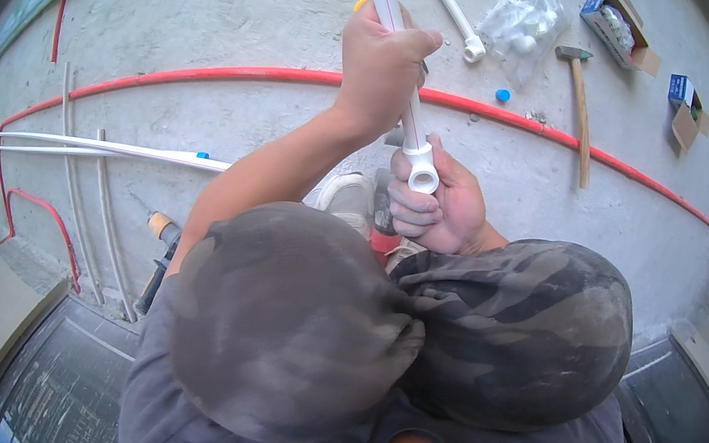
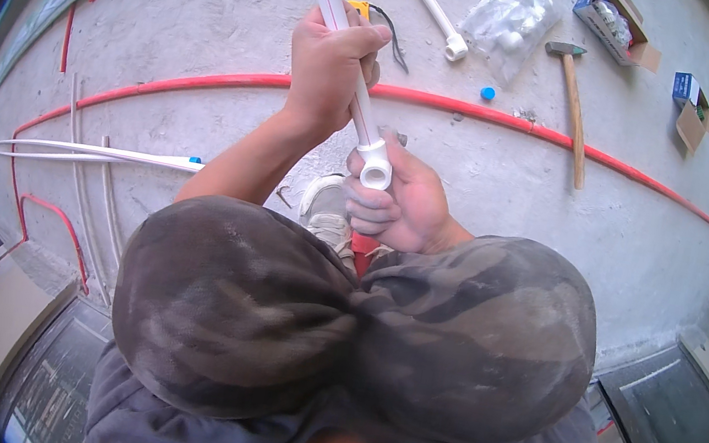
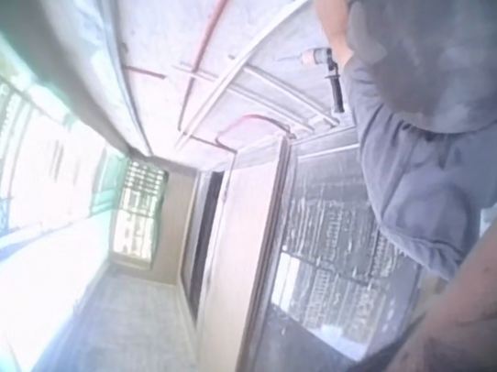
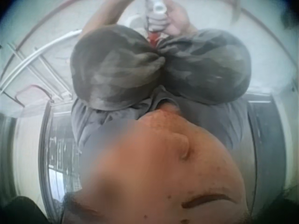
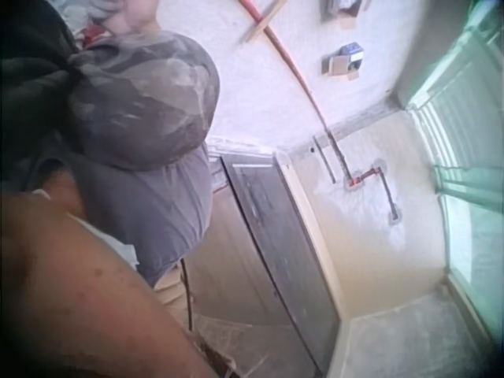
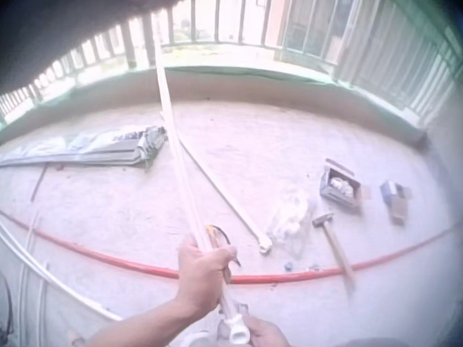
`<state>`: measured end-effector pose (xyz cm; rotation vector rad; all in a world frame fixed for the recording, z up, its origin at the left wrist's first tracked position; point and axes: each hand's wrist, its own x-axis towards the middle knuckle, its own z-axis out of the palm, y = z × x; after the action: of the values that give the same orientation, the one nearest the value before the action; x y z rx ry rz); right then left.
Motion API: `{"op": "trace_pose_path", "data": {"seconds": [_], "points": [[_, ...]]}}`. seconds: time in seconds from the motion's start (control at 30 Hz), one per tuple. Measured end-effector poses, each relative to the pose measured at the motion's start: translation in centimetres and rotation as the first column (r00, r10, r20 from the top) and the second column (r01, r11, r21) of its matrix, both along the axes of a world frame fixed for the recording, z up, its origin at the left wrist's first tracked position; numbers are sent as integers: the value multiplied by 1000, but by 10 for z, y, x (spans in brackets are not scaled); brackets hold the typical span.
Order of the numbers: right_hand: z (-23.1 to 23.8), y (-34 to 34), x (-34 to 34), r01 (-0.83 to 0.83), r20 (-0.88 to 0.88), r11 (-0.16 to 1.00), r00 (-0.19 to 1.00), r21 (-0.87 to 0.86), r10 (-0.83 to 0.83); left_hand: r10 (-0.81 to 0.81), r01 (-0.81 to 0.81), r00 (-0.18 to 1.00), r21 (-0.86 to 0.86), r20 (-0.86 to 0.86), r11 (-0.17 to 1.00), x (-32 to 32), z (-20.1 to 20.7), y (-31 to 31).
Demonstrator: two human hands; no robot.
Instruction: The person assembles white PVC pipes and fittings on a concrete floor. They repeatedly pick up pipe segments and elbow joints, insert the pipes into the fittings, and tighten the connections by hand. The person handles multiple pipe pieces and fittings throughout the task.
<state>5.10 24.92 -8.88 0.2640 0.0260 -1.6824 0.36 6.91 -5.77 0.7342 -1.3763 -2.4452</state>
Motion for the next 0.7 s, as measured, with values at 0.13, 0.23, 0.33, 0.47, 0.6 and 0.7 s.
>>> {"op": "trace_pose_path", "data": {"seconds": [0.13,0.23,0.33,0.47,0.6,0.7], "points": [[-4,2,-2,18,54,1000,998,8,-18,9,-6,999,-73,39,997,-5,-10,3],[-1,1,-1,28,82,999,996,39,-31,-2,6,998,-66,66,998,-8,-13,5],[-1,1,1,19,86,999,996,44,-23,-7,14,998,-109,67,994,-8,-18,5],[0,2,-1,6,59,999,998,46,-9,-19,26,999,-152,45,988,-8,-18,5],[0,3,-1,10,54,999,998,41,-12,-51,59,997,-150,55,987,-6,-17,4],[-1,3,-1,11,44,999,999,39,-13,-43,46,999,-125,34,991,-5,-12,5]]}}
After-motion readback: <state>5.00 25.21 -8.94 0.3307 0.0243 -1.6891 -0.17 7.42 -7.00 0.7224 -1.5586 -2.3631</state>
